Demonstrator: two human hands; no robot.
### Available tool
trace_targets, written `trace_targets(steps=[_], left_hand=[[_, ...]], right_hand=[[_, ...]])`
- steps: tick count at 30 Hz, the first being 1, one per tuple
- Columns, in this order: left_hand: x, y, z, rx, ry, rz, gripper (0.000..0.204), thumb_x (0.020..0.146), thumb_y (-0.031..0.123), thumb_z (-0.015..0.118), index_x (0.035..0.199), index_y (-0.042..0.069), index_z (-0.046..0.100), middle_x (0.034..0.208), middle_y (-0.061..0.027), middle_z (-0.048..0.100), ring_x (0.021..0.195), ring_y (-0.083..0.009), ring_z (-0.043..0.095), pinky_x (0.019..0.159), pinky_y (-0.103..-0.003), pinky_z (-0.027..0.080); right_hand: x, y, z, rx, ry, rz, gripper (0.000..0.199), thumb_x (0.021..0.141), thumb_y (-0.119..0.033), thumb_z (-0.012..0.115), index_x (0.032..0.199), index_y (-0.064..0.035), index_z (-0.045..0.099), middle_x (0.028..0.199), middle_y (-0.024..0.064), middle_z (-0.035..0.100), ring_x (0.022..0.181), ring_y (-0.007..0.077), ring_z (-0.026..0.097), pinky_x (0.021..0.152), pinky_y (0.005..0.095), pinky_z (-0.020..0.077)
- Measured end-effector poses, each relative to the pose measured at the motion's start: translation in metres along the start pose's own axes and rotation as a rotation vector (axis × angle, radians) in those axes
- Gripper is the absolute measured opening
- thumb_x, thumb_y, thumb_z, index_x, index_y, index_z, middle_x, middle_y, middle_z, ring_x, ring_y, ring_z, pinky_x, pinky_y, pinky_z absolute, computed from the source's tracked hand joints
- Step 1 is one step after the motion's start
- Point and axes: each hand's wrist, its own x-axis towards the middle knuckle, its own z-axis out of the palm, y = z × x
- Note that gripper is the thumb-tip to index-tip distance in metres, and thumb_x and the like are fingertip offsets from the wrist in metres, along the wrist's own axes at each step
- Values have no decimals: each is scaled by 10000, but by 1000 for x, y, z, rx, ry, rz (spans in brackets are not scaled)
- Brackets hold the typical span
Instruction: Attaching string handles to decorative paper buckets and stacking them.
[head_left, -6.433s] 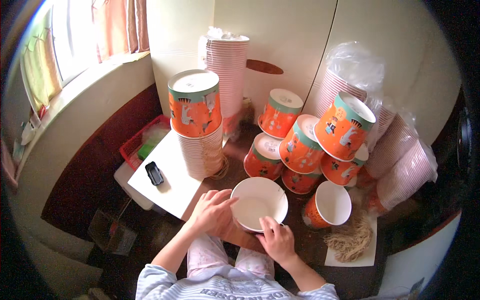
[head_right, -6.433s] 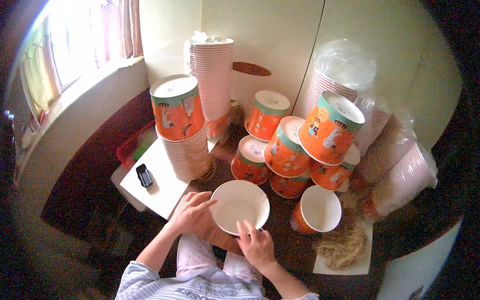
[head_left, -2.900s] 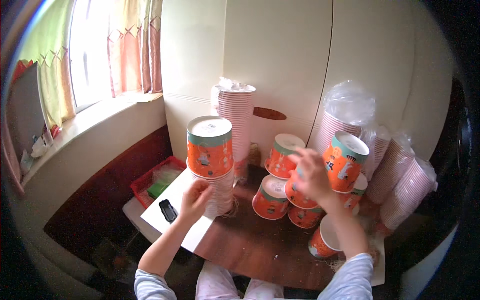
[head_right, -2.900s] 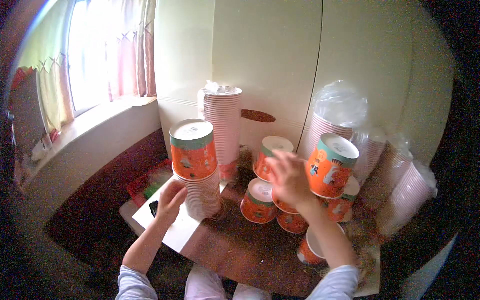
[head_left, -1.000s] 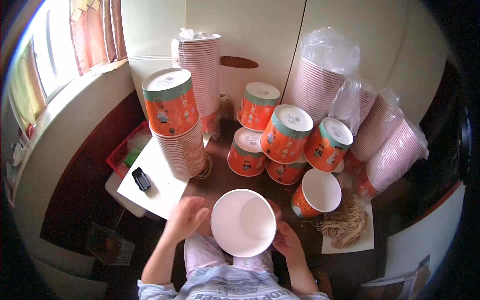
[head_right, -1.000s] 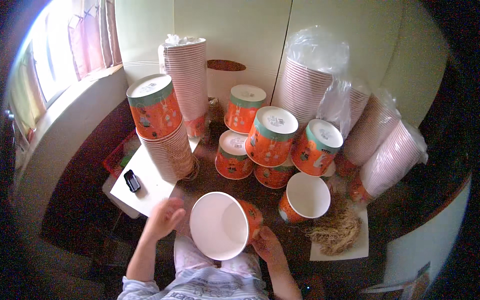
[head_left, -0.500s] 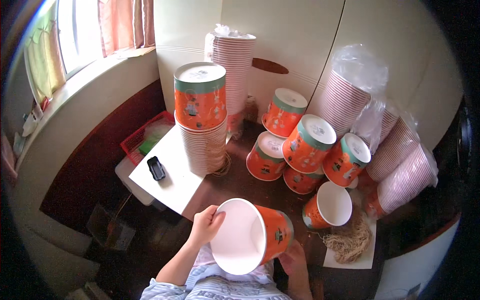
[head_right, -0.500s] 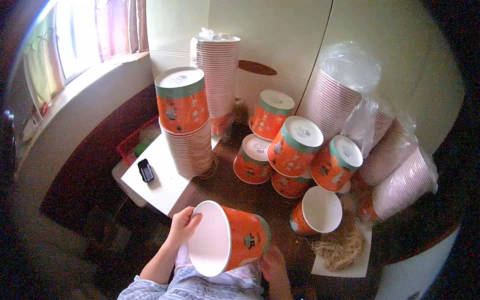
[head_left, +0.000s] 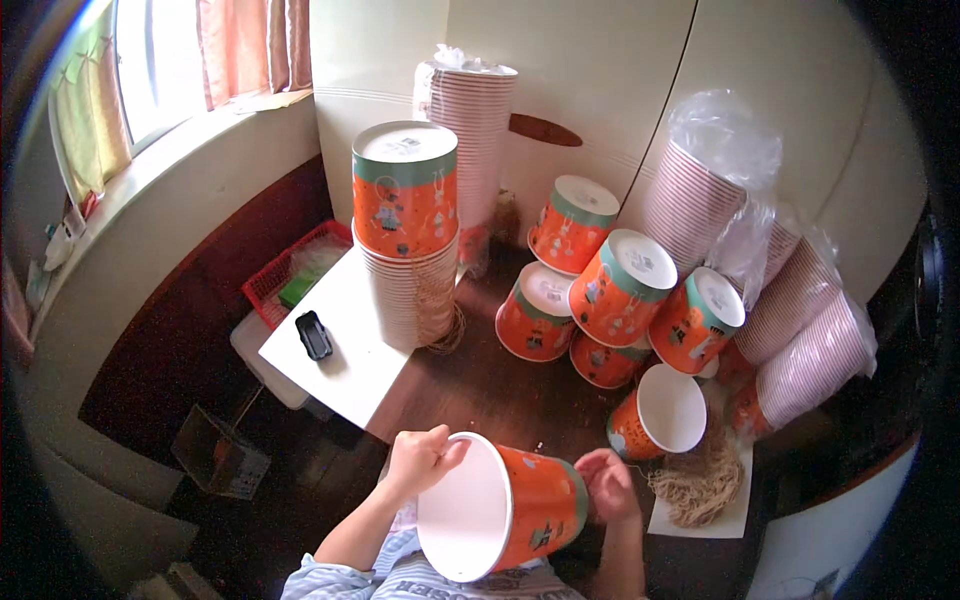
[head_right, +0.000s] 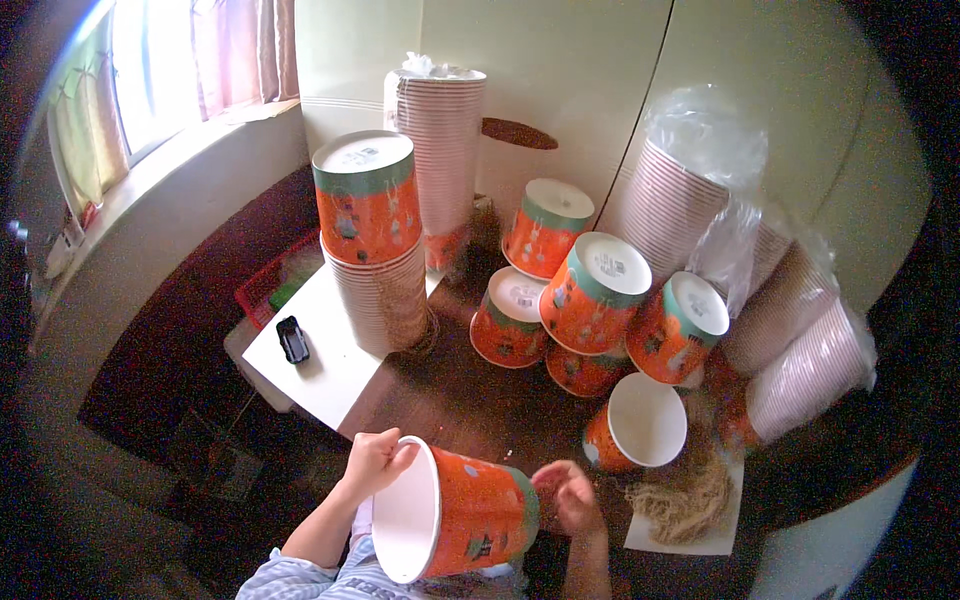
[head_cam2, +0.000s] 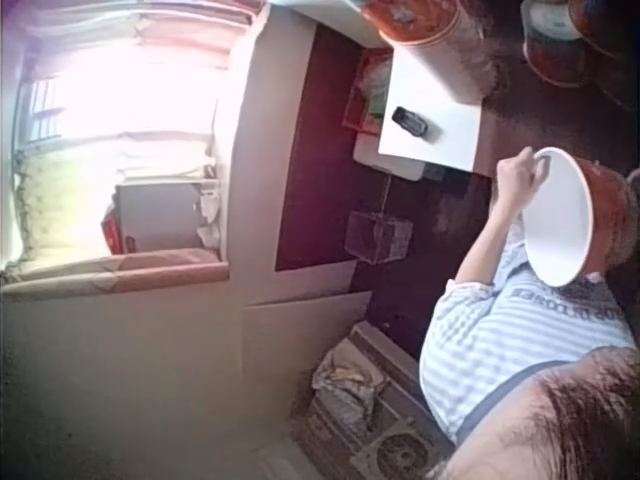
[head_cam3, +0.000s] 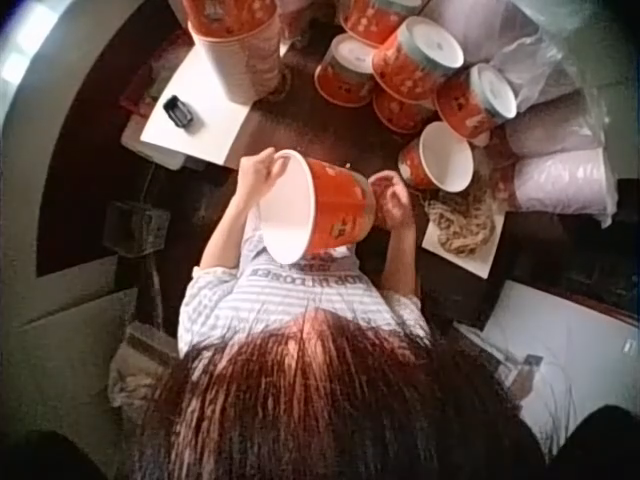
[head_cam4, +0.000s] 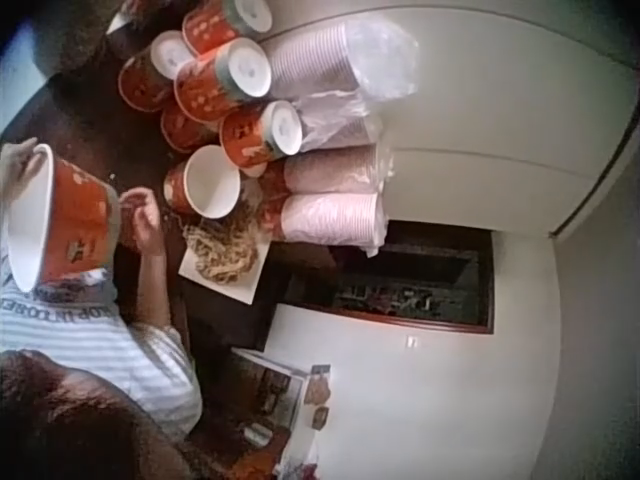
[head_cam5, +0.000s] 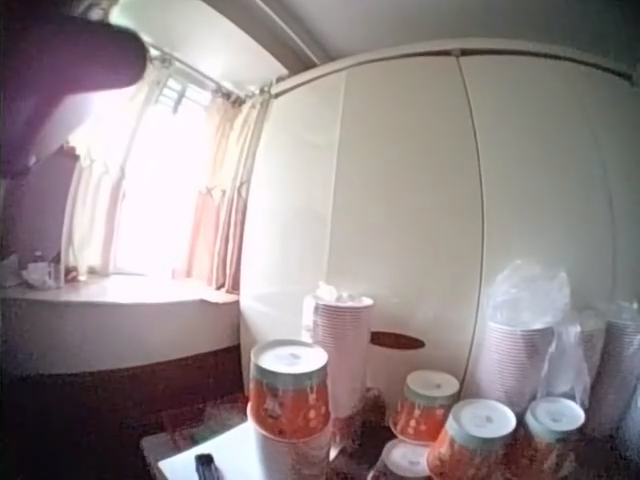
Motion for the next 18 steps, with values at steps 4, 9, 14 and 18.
trace_targets(steps=[4, 9, 14, 18], left_hand=[[-1, 4, 4, -21, -82, 9, 393, 719, 308, 641, 500, 55, 436, 420, -107, 433, 375, -250, 484, 372, -334, 374], [0, 14, 4, -40, -148, 71, 374, 729, 323, 623, 502, 65, 473, 426, -107, 445, 387, -254, 495, 386, -342, 390], [2, 23, 3, -9, -178, 74, 365, 744, 332, 595, 512, 67, 498, 440, -113, 467, 402, -262, 508, 397, -351, 403], [0, 23, 4, -21, -180, 58, 350, 733, 322, 590, 509, 65, 507, 450, -117, 479, 411, -265, 515, 402, -352, 407]], right_hand=[[33, -30, 25, -218, -109, 61, 478, 753, -370, 634, 1025, -2, 495, 990, 123, 568, 902, 192, 559, 831, 316, 430], [68, -41, 67, -312, -495, 240, 511, 816, -347, 559, 1146, 30, 461, 1075, 111, 536, 1023, 178, 500, 890, 311, 380], [86, -47, 86, -385, -736, 219, 419, 877, -288, 468, 1158, 22, 464, 1121, 112, 506, 1057, 186, 463, 903, 310, 351], [85, -43, 89, -379, -717, 180, 351, 889, -240, 456, 1135, 8, 485, 1089, 90, 526, 1020, 148, 472, 881, 288, 363]])
